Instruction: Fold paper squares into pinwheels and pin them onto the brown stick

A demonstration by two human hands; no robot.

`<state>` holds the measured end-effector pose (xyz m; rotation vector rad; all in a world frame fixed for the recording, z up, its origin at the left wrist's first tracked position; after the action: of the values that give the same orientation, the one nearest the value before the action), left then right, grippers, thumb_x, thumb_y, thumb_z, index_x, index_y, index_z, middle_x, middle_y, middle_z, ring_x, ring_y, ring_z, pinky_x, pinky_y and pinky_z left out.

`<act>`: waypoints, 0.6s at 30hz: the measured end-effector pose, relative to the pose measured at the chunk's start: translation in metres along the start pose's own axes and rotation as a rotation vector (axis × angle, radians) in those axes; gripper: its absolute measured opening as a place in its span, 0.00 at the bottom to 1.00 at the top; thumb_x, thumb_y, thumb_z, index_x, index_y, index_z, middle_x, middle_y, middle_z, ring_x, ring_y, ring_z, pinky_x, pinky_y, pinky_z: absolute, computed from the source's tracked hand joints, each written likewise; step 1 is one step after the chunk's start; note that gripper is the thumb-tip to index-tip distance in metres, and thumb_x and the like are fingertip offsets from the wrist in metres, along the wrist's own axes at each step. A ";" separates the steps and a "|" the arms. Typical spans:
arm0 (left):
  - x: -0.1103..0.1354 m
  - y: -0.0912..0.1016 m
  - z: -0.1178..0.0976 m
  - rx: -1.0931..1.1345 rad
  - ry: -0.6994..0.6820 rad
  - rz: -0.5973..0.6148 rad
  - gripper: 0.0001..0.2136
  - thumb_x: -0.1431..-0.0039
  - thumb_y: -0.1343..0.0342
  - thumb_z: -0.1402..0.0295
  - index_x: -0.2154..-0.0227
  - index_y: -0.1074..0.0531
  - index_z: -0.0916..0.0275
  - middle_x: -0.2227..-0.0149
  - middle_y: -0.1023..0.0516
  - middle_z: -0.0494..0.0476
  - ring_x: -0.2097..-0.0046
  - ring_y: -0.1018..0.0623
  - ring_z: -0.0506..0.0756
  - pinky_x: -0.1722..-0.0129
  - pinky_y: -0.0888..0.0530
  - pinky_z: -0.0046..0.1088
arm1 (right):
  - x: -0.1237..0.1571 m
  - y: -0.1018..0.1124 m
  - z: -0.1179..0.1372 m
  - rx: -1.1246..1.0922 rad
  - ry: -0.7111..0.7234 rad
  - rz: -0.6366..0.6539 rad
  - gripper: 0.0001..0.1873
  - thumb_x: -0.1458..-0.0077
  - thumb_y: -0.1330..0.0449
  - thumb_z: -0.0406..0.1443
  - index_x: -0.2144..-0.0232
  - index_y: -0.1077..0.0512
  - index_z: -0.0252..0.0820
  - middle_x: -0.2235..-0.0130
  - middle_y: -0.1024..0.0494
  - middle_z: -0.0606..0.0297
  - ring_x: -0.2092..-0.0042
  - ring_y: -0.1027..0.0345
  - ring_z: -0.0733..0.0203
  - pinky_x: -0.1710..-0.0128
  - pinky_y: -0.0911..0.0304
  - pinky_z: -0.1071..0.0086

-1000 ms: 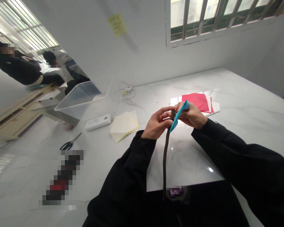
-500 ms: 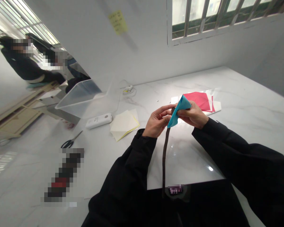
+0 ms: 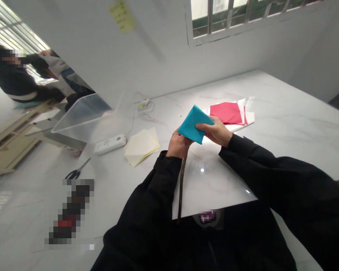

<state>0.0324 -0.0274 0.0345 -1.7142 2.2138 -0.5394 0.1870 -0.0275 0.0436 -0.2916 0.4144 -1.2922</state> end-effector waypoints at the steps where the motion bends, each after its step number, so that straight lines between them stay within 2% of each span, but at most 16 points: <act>1: -0.001 0.001 0.002 0.004 0.015 -0.011 0.23 0.61 0.23 0.55 0.69 0.25 0.63 0.75 0.23 0.52 0.70 0.22 0.52 0.67 0.24 0.29 | -0.001 0.001 -0.003 -0.008 -0.001 -0.012 0.23 0.59 0.22 0.43 0.62 0.22 0.39 0.62 0.18 0.61 0.59 0.24 0.56 0.56 0.26 0.63; 4: -0.002 0.003 0.005 -0.029 0.046 -0.061 0.22 0.60 0.24 0.54 0.71 0.27 0.63 0.76 0.24 0.52 0.72 0.23 0.51 0.69 0.26 0.28 | -0.002 0.003 -0.010 -0.042 -0.007 -0.047 0.23 0.59 0.22 0.42 0.62 0.22 0.40 0.62 0.18 0.62 0.60 0.24 0.57 0.58 0.25 0.64; 8: -0.003 0.006 0.008 -0.087 0.057 -0.109 0.22 0.58 0.25 0.55 0.74 0.31 0.62 0.80 0.31 0.47 0.77 0.30 0.47 0.74 0.32 0.24 | -0.004 0.005 -0.017 -0.103 -0.011 -0.066 0.23 0.58 0.22 0.41 0.60 0.23 0.40 0.60 0.18 0.63 0.60 0.25 0.59 0.59 0.25 0.67; 12: -0.004 0.009 0.012 -0.117 0.053 -0.101 0.23 0.58 0.26 0.52 0.75 0.33 0.61 0.81 0.33 0.45 0.78 0.33 0.46 0.75 0.34 0.23 | -0.006 0.007 -0.020 -0.137 -0.025 -0.087 0.23 0.58 0.23 0.40 0.60 0.24 0.40 0.61 0.18 0.63 0.61 0.24 0.60 0.62 0.26 0.69; 18: -0.007 0.014 0.017 -0.139 0.051 -0.049 0.29 0.64 0.25 0.45 0.70 0.30 0.61 0.78 0.30 0.46 0.75 0.30 0.47 0.74 0.34 0.24 | -0.006 0.005 -0.022 -0.186 -0.052 -0.114 0.23 0.58 0.23 0.38 0.59 0.23 0.40 0.61 0.17 0.63 0.62 0.23 0.60 0.63 0.25 0.69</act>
<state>0.0300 -0.0199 0.0128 -1.8474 2.2988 -0.4544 0.1800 -0.0196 0.0227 -0.5108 0.4798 -1.3560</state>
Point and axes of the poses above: each hand's wrist, its own x-axis away from the middle knuckle, its own y-axis out of the back of the hand, z = x × y, the point moved 1 cm from there along -x, towards the middle knuckle
